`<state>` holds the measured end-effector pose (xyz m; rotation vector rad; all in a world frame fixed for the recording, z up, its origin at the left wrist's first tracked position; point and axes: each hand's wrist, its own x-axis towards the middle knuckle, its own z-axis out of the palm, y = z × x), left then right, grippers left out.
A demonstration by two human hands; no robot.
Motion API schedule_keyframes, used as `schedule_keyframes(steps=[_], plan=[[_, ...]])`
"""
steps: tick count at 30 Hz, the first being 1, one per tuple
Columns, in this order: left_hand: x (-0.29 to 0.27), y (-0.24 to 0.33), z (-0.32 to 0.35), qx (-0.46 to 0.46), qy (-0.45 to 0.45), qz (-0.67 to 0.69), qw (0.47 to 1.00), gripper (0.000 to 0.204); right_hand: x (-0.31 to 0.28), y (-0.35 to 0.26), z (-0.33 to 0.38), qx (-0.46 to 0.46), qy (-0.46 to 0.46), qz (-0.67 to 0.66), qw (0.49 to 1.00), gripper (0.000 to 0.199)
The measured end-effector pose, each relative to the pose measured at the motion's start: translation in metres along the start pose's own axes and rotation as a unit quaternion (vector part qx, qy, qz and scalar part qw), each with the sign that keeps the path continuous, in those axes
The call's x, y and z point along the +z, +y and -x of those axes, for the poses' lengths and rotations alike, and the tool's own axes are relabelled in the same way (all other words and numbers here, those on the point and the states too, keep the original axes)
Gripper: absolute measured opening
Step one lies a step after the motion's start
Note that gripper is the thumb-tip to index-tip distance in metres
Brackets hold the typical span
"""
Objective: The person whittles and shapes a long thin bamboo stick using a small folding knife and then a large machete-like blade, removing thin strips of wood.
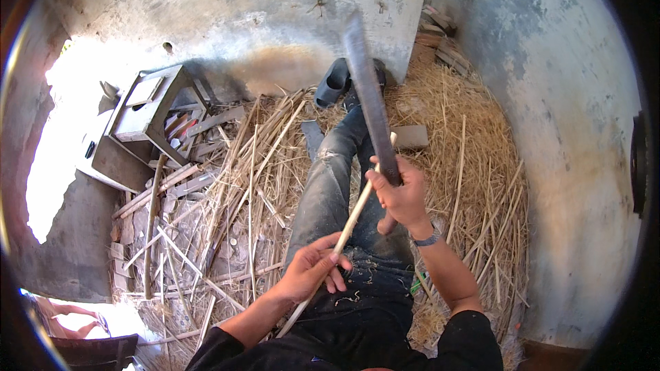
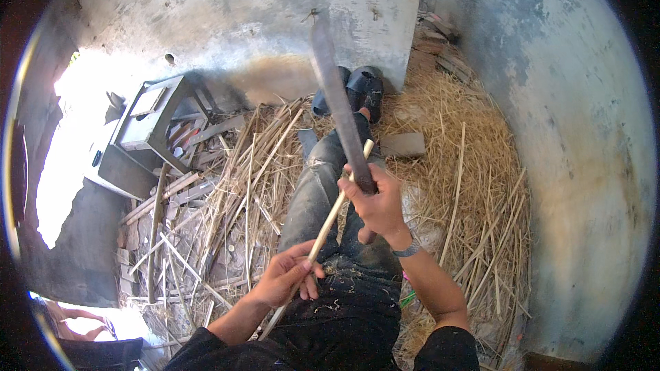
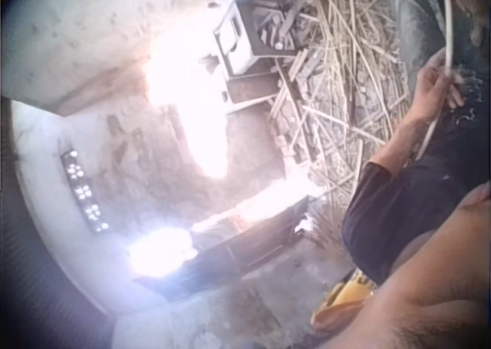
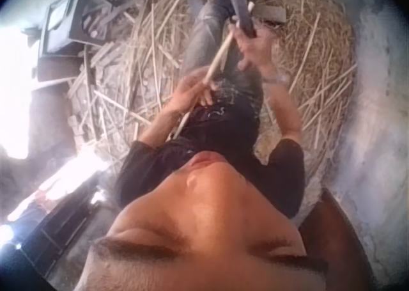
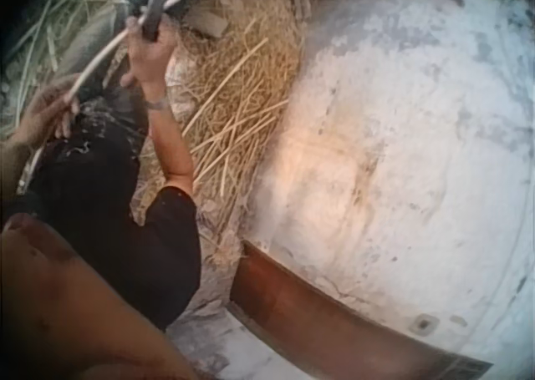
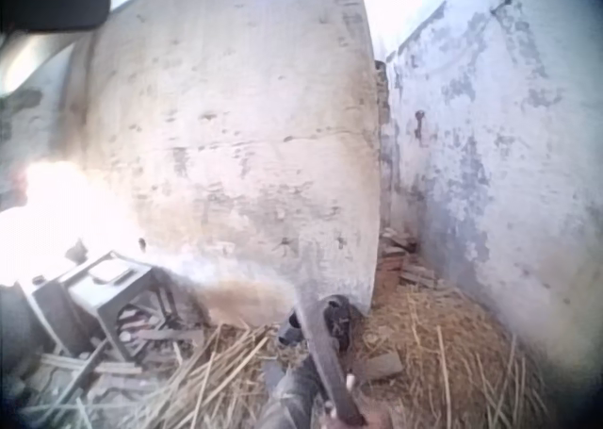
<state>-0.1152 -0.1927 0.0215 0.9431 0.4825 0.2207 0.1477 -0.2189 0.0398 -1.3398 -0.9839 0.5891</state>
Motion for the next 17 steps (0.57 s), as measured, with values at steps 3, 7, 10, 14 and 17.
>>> schedule_keyframes(steps=[3, 7, 10, 14, 17], plan=[[-0.003, -0.001, -0.003, 0.057, -0.044, -0.103, 0.992, 0.048, -0.001, -0.005, 0.004, 0.016, -0.028, 0.055, 0.998, 0.035], [-0.025, -0.002, -0.020, 0.027, -0.090, -0.035, 0.995, 0.044, 0.010, 0.012, 0.015, 0.023, -0.063, 0.006, 0.998, 0.026], [-0.016, 0.002, -0.024, 0.004, -0.046, 0.016, 0.999, 0.048, 0.016, 0.012, 0.020, -0.055, -0.082, 0.121, 0.988, 0.022], [-0.088, -0.011, -0.011, 0.033, 0.180, -0.052, 0.982, 0.047, 0.005, 0.019, 0.006, -0.129, -0.038, 0.181, 0.974, 0.023], [-0.246, -0.041, 0.047, 0.038, 0.422, -0.442, 0.790, 0.065, -0.010, 0.017, -0.008, -0.050, -0.011, 0.143, 0.988, 0.021]])
